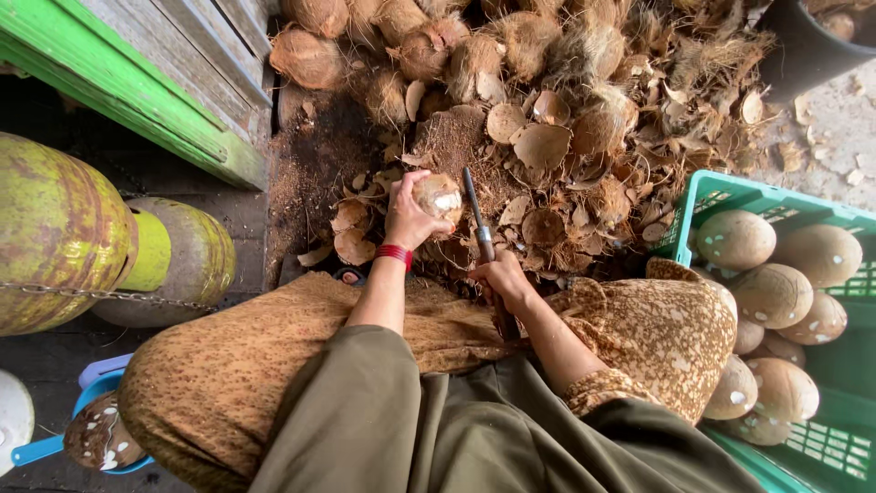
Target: The person sits on the ground and husks coconuts one at a time, holding each coconut against a bladed stake and striking the husk with a machete to strip off the fibrous outer layer. Dehusked coconuts are placed into a green plastic crate beside them, and discarded husks pile on the ground.
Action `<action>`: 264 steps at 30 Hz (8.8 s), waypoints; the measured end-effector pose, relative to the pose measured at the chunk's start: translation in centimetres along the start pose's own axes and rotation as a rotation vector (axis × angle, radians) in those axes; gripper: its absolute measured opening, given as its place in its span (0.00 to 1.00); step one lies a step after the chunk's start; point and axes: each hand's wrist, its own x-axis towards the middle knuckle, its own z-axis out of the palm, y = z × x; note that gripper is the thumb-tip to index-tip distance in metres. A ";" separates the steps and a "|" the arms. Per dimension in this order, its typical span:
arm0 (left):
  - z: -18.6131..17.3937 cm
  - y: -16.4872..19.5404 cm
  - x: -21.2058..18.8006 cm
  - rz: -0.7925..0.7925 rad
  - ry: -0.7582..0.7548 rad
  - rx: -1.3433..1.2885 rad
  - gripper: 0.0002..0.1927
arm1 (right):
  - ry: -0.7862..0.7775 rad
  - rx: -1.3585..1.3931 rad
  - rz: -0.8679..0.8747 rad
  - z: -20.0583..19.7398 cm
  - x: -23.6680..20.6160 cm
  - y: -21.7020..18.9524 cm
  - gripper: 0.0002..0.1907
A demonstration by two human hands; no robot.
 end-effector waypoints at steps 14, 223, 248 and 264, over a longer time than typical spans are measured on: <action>0.3 2.5 0.1 -0.261 -0.165 0.161 0.55 | 0.065 -0.064 -0.107 0.2 -1.7 -0.8 0.07; -0.6 2.2 0.8 -0.148 -0.124 0.253 0.60 | 0.103 -0.296 -0.387 -0.8 -3.3 -2.5 0.08; 1.4 2.5 1.8 -0.073 -0.083 0.193 0.64 | 0.079 -0.118 -0.117 -0.2 0.7 -1.7 0.07; 0.9 3.0 -0.2 -0.154 0.042 0.091 0.54 | 0.152 -0.277 -0.956 0.0 -6.9 -4.5 0.10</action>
